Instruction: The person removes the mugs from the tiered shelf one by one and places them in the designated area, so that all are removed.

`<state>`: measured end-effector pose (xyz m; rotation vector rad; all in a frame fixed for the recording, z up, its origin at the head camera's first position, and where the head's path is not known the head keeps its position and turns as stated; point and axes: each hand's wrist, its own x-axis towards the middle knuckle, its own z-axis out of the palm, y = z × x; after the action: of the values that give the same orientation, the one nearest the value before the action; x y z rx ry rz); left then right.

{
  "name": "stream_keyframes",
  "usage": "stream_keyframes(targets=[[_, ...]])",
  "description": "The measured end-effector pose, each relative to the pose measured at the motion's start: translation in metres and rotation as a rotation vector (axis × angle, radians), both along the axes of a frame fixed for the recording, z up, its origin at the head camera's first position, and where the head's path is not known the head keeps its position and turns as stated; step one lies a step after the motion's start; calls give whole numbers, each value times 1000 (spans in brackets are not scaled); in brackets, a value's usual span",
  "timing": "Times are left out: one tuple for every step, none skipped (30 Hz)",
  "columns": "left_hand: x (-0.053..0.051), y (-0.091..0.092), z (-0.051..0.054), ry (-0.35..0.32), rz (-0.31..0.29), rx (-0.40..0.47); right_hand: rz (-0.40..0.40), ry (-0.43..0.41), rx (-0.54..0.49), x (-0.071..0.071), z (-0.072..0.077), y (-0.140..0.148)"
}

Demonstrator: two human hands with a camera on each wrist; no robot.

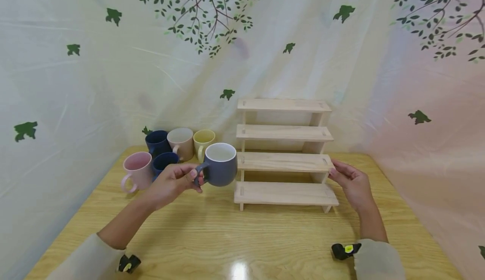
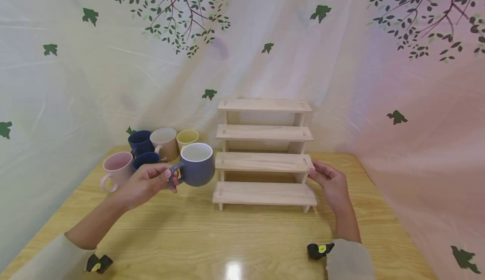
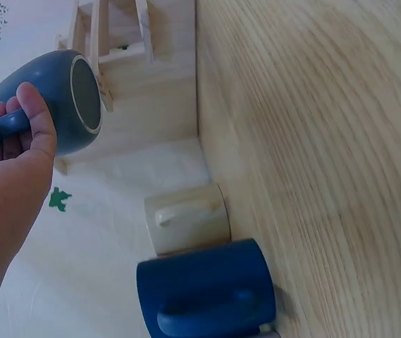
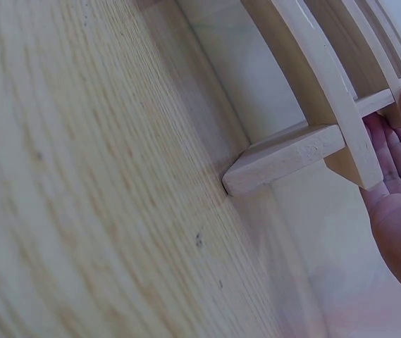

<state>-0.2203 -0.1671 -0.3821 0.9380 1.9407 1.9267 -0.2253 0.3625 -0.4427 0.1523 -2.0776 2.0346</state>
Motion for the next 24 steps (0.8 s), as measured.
stream_keyframes(targets=[[0,-3,-1,10,10,-3,0,-2,2,0,0,0],[-1,-6,-2,20,18,-8,-1,-4,3,0,0,0],[-1,-8,-2,23,25,-9,-2,-4,5,0,-1,0],[-2,-10,-3,22,32,-10,-4,-5,9,0,-1,0],[-2,-12,-4,17,39,-14,-6,-5,10,0,-1,0],[-2,-14,-5,12,46,-16,-7,-4,13,0,-1,0],[-2,-15,-6,5,54,-19,-7,-3,7,0,-1,0],[-2,-17,-8,-4,61,-24,-4,0,1,0,-1,0],[-2,-18,-9,-16,69,-30,-2,2,-4,0,-1,0],[-2,-20,-10,-28,78,-39,1,2,-8,0,-1,0],[-2,-21,-11,-41,88,-49,5,3,-14,0,-1,0],[-2,-22,-13,-51,98,-61,7,6,-18,0,-2,-1],[-2,-23,-14,-62,107,-73,9,7,-23,1,-2,-1],[-1,-24,-15,-73,116,-86,11,9,-24,1,-2,-1],[-1,-25,-17,-82,124,-98,11,10,-23,1,-1,-1],[-1,-25,-18,-90,132,-109,12,12,-26,1,-1,-1],[-1,-26,-20,-97,136,-116,12,13,-25,2,-1,-2],[-1,-26,-22,-102,140,-123,11,15,-23,2,-1,-2],[-2,-26,-23,-111,143,-128,10,15,-20,2,-1,-2],[-2,-26,-25,-120,146,-131,9,16,-20,2,-1,-2],[-2,-26,-27,-132,149,-131,8,16,-18,2,-1,-2],[-2,-26,-28,-146,154,-132,7,16,-17,1,-1,-2],[-2,-25,-30,-159,160,-132,5,15,-13,1,-1,-1],[-2,-25,-32,-173,167,-130,4,15,-12,1,-1,-1]])
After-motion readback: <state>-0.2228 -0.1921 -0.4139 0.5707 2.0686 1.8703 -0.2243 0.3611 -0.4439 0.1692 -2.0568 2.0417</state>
